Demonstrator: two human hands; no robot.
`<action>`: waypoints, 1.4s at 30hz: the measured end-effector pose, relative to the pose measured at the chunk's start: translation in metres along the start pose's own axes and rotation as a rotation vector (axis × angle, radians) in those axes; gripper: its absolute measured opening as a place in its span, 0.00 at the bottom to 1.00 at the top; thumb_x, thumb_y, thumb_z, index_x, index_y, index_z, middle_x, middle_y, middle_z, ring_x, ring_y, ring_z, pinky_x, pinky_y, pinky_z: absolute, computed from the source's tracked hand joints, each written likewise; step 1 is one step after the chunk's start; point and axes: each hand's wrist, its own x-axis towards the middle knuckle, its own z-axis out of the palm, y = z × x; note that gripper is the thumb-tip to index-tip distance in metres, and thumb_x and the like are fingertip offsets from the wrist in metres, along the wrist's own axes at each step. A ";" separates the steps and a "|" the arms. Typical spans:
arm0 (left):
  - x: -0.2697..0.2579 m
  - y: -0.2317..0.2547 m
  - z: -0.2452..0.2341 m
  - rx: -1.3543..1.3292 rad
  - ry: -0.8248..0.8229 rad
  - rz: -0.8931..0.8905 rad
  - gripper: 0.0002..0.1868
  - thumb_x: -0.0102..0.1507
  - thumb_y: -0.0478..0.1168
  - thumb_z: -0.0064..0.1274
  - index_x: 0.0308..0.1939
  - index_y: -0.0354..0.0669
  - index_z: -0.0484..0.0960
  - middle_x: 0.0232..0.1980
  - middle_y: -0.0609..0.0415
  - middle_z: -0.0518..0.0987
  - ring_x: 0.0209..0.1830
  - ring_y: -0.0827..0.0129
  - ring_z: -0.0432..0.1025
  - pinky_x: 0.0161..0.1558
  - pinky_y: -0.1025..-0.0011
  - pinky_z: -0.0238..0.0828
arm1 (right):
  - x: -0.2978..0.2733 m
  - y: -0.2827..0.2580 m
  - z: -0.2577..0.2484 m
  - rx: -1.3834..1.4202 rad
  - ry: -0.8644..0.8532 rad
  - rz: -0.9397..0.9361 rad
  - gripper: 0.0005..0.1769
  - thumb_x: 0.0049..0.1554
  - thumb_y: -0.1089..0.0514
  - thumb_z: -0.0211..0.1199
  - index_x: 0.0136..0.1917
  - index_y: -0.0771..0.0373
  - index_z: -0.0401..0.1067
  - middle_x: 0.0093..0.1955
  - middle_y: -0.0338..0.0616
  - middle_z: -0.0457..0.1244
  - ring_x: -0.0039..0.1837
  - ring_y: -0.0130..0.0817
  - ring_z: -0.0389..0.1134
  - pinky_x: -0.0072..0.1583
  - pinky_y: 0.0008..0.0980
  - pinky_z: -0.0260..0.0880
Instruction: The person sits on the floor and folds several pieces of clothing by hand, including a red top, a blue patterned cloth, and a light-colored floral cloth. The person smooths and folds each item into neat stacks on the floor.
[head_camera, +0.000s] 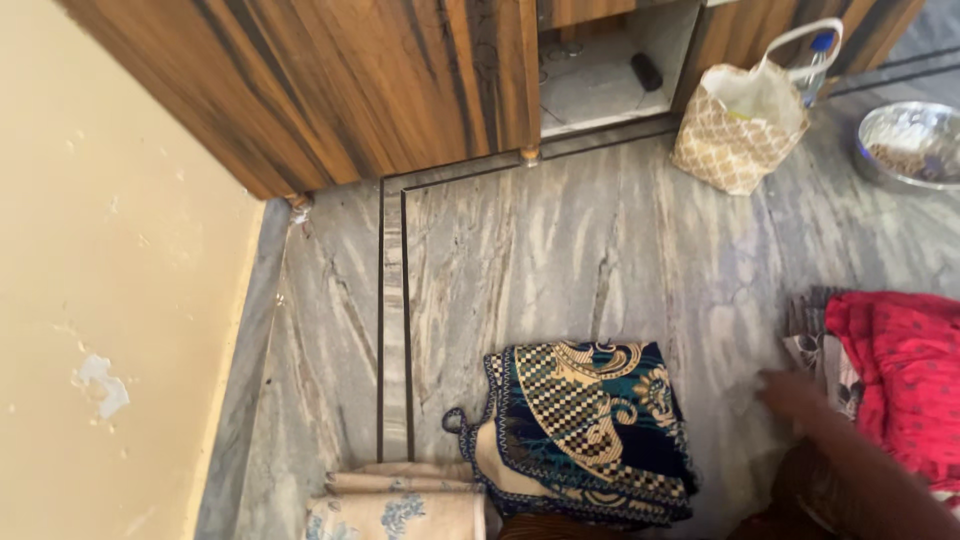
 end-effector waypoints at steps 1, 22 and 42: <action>-0.002 0.001 0.004 -0.002 0.013 -0.011 0.37 0.50 0.50 0.53 0.62 0.40 0.75 0.61 0.41 0.79 0.61 0.47 0.73 0.61 0.36 0.62 | -0.012 -0.016 -0.006 -0.052 -0.002 -0.045 0.23 0.61 0.43 0.54 0.70 0.32 0.66 0.82 0.35 0.49 0.81 0.42 0.54 0.75 0.55 0.59; -0.028 0.139 -0.064 -0.171 -0.350 -0.195 0.13 0.65 0.51 0.52 0.45 0.54 0.88 0.33 0.43 0.84 0.32 0.50 0.78 0.39 0.54 0.76 | -0.036 -0.185 0.072 1.744 -0.002 -0.035 0.64 0.53 0.60 0.70 0.84 0.52 0.25 0.61 0.58 0.66 0.51 0.51 0.70 0.47 0.46 0.73; 0.072 0.246 0.098 -0.459 -0.323 0.137 0.29 0.57 0.36 0.58 0.64 0.47 0.78 0.62 0.38 0.77 0.59 0.46 0.73 0.55 0.50 0.71 | -0.023 -0.206 0.055 2.476 -0.222 0.069 0.34 0.58 0.59 0.64 0.74 0.59 0.55 0.64 0.55 0.63 0.57 0.56 0.67 0.58 0.58 0.74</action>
